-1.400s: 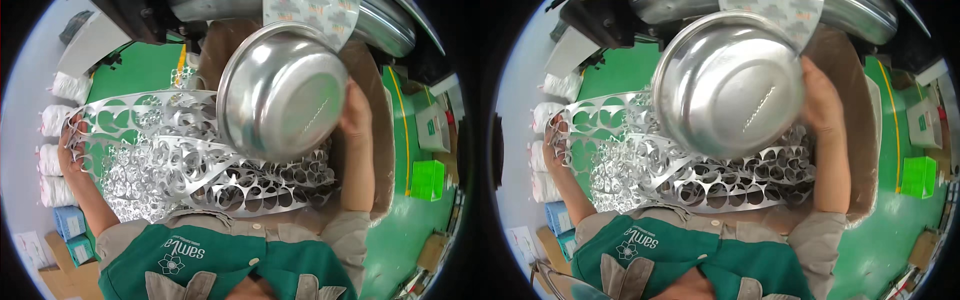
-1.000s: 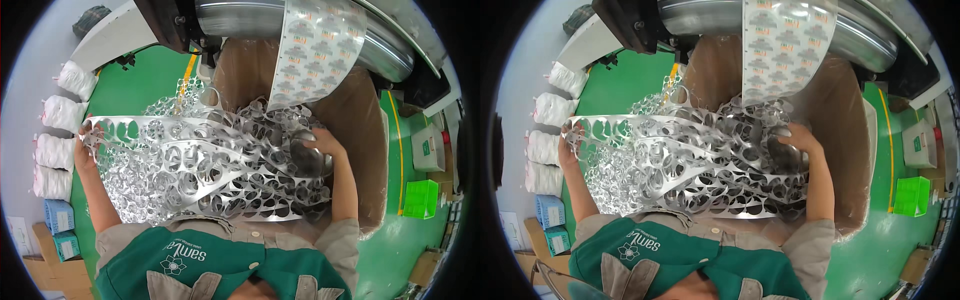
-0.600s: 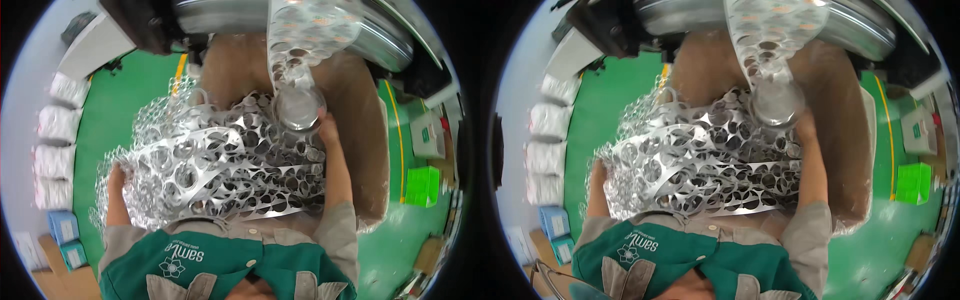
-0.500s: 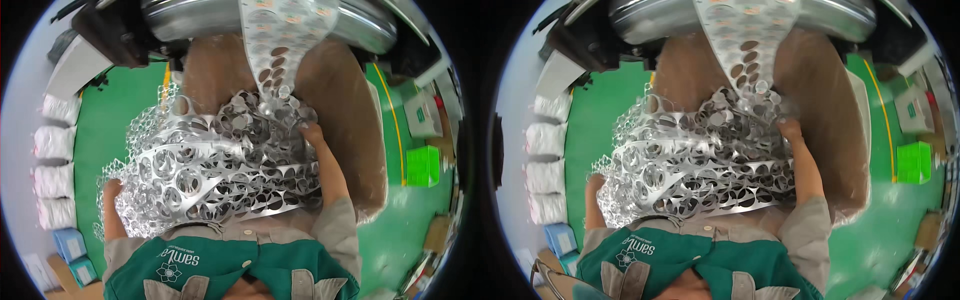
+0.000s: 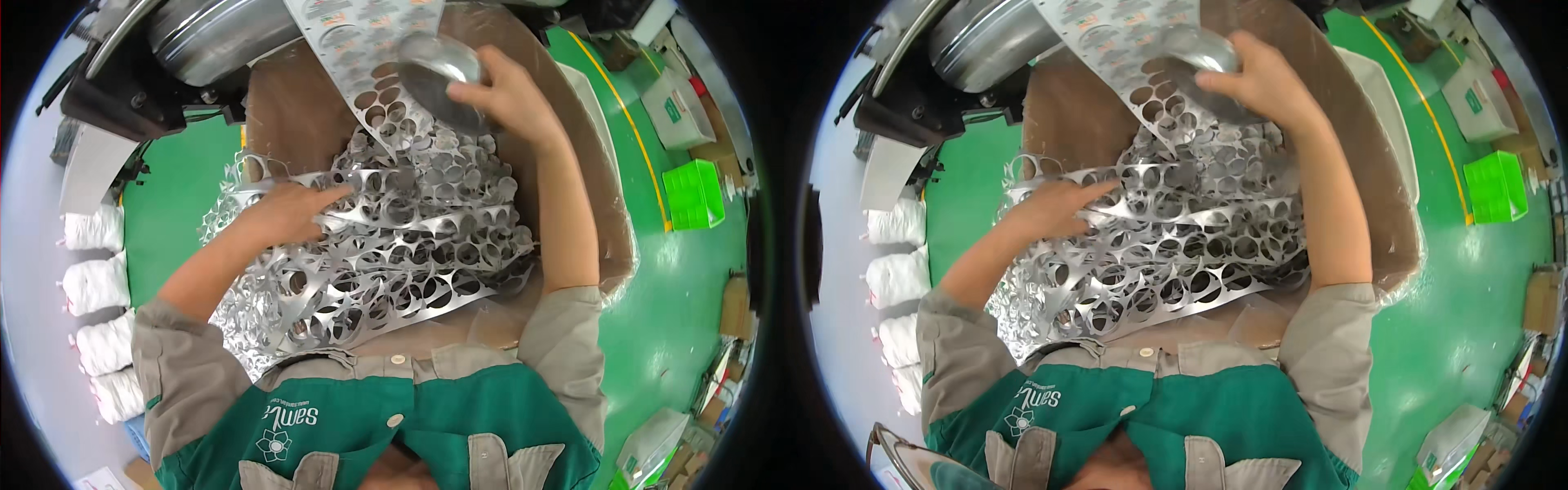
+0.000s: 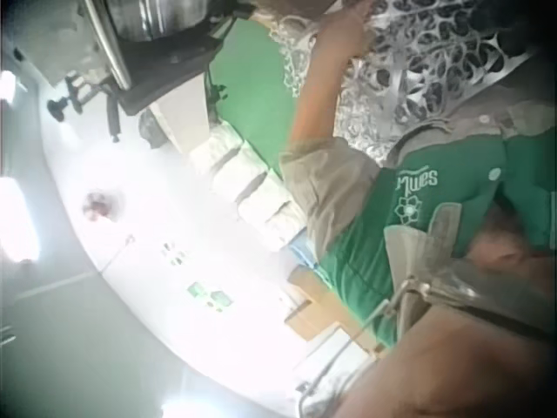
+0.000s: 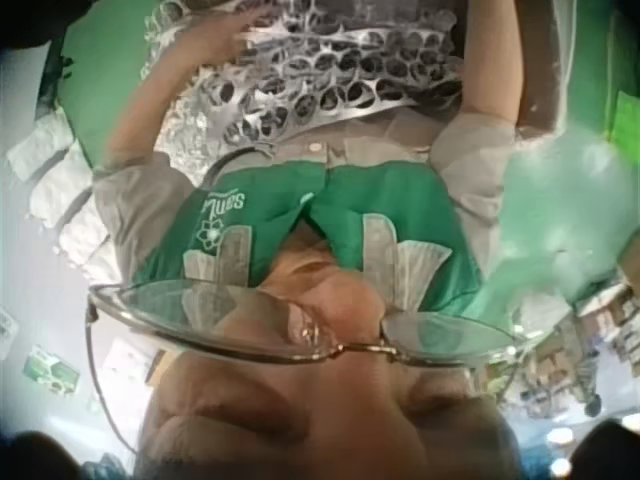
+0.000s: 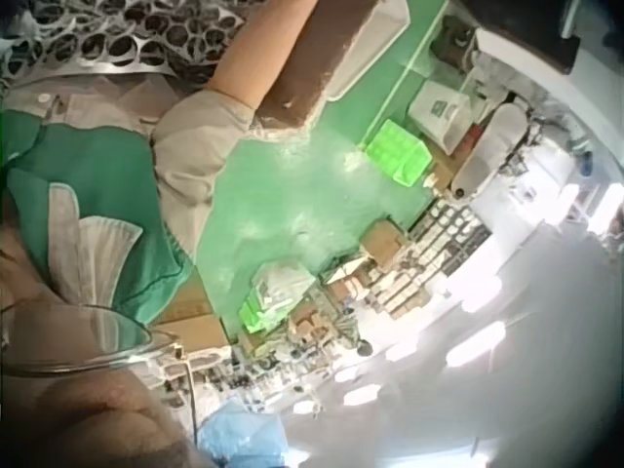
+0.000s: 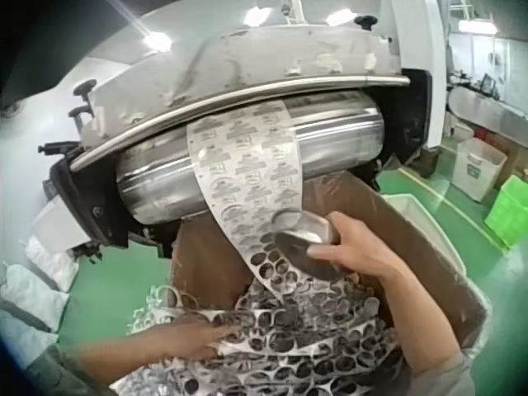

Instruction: The person repeatedly removes small circular metal parts from a continuous plastic web and places them into a cardboard box. The person uses both hands to tear the plastic web and separate the metal pieces, continuing this process throughout the clip.

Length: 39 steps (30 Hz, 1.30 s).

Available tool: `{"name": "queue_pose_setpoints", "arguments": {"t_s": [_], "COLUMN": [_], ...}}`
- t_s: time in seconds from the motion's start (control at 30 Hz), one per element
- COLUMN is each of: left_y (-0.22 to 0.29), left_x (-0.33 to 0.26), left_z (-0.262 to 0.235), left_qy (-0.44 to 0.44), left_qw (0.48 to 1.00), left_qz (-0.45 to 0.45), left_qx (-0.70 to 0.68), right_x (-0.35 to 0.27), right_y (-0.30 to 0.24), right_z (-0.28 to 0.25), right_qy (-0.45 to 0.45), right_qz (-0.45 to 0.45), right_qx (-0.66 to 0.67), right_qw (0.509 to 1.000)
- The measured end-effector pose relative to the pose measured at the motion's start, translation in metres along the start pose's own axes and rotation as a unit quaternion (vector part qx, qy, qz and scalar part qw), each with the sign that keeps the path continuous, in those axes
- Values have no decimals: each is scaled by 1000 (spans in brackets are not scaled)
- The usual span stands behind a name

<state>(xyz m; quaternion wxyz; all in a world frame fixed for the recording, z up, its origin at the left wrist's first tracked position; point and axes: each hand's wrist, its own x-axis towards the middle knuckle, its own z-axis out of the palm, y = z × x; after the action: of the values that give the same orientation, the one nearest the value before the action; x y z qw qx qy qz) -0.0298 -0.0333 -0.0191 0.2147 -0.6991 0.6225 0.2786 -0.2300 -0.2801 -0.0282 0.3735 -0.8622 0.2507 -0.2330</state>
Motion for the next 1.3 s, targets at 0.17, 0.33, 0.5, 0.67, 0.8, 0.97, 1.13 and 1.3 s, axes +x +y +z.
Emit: {"name": "queue_pose_setpoints", "arguments": {"t_s": [0.17,0.33,0.5,0.67,0.8,0.97,1.13,1.3], "left_y": [5,-33,-67,-86,-94,-113,-127,-80], "left_x": [-92,-176,-159,-155,-179,-170,-177,-158], "left_z": [-17,-13,49,62,75,91,121,78], "left_qy": [293,366,363,428,523,585,581,499], "left_qw": [938,903,875,781,700,582,523,591], "left_qz": [163,27,-68,-42,-17,45,111,240], "left_qx": [-86,-222,-312,-453,-486,-563,-613,-586], "right_x": [-9,-17,-34,-9,-1,-1,-60,-27], "right_y": [1,100,140,60,-2,55,216,109], "right_z": [-12,96,98,35,-22,68,161,113], "right_qy": [-140,-198,-248,-306,-284,13,-140,-341], "right_qz": [-80,171,70,14,51,80,308,109], "right_qx": [670,252,-291,-237,244,737,-168,-204], "right_qw": [724,932,921,922,926,671,926,911]}}
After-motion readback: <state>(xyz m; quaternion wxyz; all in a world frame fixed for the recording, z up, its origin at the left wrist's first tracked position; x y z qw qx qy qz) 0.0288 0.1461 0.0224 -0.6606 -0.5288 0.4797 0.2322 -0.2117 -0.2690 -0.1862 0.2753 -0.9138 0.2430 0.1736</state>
